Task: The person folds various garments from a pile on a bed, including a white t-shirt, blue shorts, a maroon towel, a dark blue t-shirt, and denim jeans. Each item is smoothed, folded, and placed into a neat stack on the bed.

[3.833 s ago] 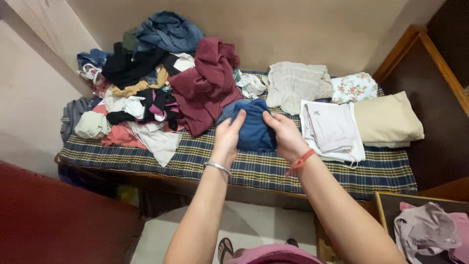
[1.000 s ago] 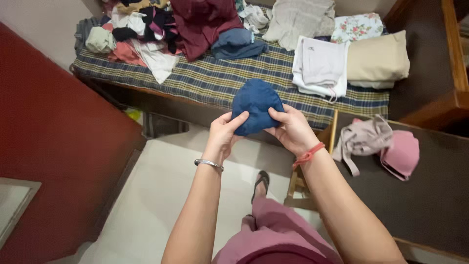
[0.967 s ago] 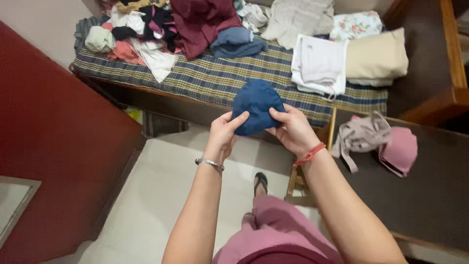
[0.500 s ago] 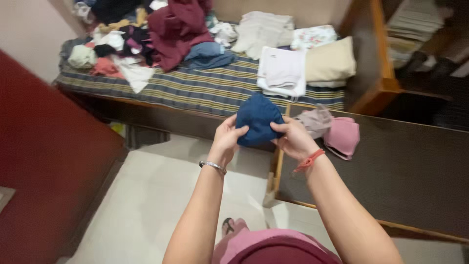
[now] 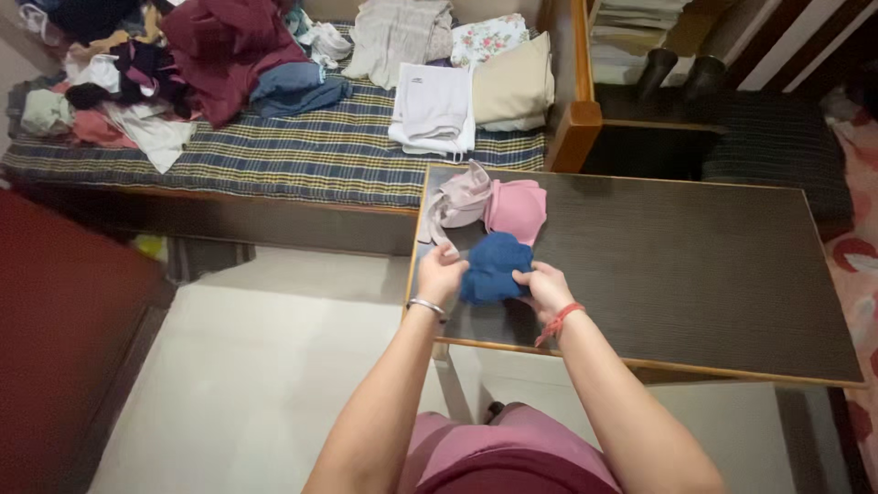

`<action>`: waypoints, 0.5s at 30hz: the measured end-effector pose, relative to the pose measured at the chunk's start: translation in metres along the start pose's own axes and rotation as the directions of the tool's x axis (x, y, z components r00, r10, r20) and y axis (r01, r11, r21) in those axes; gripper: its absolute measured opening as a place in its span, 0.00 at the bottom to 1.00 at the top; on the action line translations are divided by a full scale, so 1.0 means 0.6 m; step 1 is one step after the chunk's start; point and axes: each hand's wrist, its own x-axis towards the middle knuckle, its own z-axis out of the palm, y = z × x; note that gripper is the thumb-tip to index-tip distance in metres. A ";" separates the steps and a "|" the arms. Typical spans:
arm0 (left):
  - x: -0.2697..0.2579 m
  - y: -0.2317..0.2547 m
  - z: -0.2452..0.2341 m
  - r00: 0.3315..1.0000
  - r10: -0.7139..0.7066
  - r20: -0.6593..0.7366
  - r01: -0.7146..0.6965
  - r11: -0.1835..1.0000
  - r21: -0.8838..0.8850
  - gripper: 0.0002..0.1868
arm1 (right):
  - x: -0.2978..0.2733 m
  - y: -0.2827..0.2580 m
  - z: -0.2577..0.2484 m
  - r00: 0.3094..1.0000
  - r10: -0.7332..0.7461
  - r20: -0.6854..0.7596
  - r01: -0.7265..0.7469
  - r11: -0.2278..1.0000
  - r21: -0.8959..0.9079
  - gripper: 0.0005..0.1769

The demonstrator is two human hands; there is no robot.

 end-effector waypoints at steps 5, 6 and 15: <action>-0.043 0.094 -0.048 0.980 0.182 -0.075 -0.127 0.877 0.464 0.37 | 0.011 0.034 -0.036 0.985 -0.114 -0.131 0.085 0.975 -0.206 0.33; -0.056 0.117 -0.056 0.966 0.247 -0.078 -0.180 0.857 0.483 0.37 | 0.001 0.030 -0.036 0.951 -0.240 -0.194 0.145 0.902 -0.407 0.37; -0.130 0.223 -0.103 0.854 0.509 -0.107 -0.332 0.692 0.641 0.34 | -0.106 0.038 0.040 0.737 -0.634 0.235 0.404 0.134 -0.905 0.44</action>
